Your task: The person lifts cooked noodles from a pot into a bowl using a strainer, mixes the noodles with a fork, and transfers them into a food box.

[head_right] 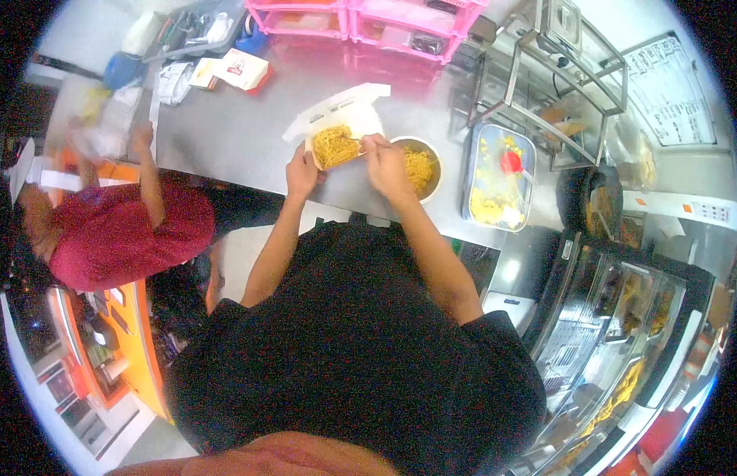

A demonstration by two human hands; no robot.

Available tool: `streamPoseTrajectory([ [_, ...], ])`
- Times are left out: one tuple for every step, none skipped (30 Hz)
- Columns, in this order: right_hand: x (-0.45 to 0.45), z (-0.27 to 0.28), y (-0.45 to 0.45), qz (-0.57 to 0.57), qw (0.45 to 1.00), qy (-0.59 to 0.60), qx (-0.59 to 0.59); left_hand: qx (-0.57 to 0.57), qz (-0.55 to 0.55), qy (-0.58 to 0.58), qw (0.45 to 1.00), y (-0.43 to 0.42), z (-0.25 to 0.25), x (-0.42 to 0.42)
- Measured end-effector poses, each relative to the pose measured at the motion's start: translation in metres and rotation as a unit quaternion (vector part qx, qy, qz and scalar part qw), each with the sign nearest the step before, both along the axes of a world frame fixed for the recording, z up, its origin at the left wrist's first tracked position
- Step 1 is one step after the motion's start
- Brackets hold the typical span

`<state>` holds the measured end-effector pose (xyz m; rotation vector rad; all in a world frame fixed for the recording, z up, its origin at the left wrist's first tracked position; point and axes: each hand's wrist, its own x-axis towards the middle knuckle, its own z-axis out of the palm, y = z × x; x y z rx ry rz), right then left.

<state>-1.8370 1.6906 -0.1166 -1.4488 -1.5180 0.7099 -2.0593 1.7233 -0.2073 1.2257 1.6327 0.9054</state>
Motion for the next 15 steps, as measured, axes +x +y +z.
streamPoseTrajectory([
  [0.002,0.003,-0.004,-0.050,0.993,0.102,-0.014,0.013,-0.009,0.011,1.000,0.003,0.000,-0.007],
  [0.007,0.007,-0.009,-0.101,0.974,0.203,-0.027,0.026,-0.019,0.022,0.999,0.005,0.000,-0.014],
  [0.014,0.012,-0.015,-0.152,0.941,0.300,-0.038,0.040,-0.032,0.031,0.998,0.009,0.004,-0.021],
  [0.025,0.016,-0.021,-0.180,0.913,0.364,-0.035,0.040,-0.035,0.035,0.998,0.017,0.001,-0.030],
  [0.038,0.020,-0.033,-0.211,0.880,0.425,-0.033,0.036,-0.041,0.038,0.998,0.024,-0.001,-0.042],
  [0.052,0.023,-0.046,-0.241,0.841,0.484,-0.028,0.033,-0.048,0.041,0.997,0.033,-0.004,-0.053],
  [0.068,0.018,-0.059,-0.257,0.825,0.503,-0.020,0.020,-0.049,0.030,0.998,0.044,-0.006,-0.063],
  [0.084,0.013,-0.074,-0.272,0.808,0.523,-0.012,0.006,-0.050,0.021,0.999,0.055,-0.008,-0.071],
  [0.095,0.016,-0.089,-0.301,0.805,0.510,-0.012,-0.006,-0.061,0.051,0.997,0.062,0.001,-0.075],
  [0.107,0.016,-0.104,-0.301,0.818,0.491,-0.002,-0.017,-0.072,0.082,0.994,0.068,0.005,-0.081],
  [0.114,0.013,-0.116,-0.319,0.833,0.451,0.004,0.027,-0.046,0.171,0.984,0.071,0.004,-0.088],
  [0.118,0.017,-0.126,-0.339,0.846,0.411,0.011,0.074,-0.021,0.255,0.964,0.069,-0.001,-0.090],
  [0.119,0.017,-0.131,-0.341,0.869,0.360,-0.012,0.101,0.010,0.257,0.961,0.057,0.010,-0.081],
  [0.116,0.011,-0.135,-0.348,0.885,0.307,-0.032,0.131,0.036,0.255,0.957,0.040,0.026,-0.068],
  [0.111,-0.013,-0.137,-0.334,0.892,0.297,-0.059,0.167,0.023,0.193,0.967,0.025,0.037,-0.048],
])
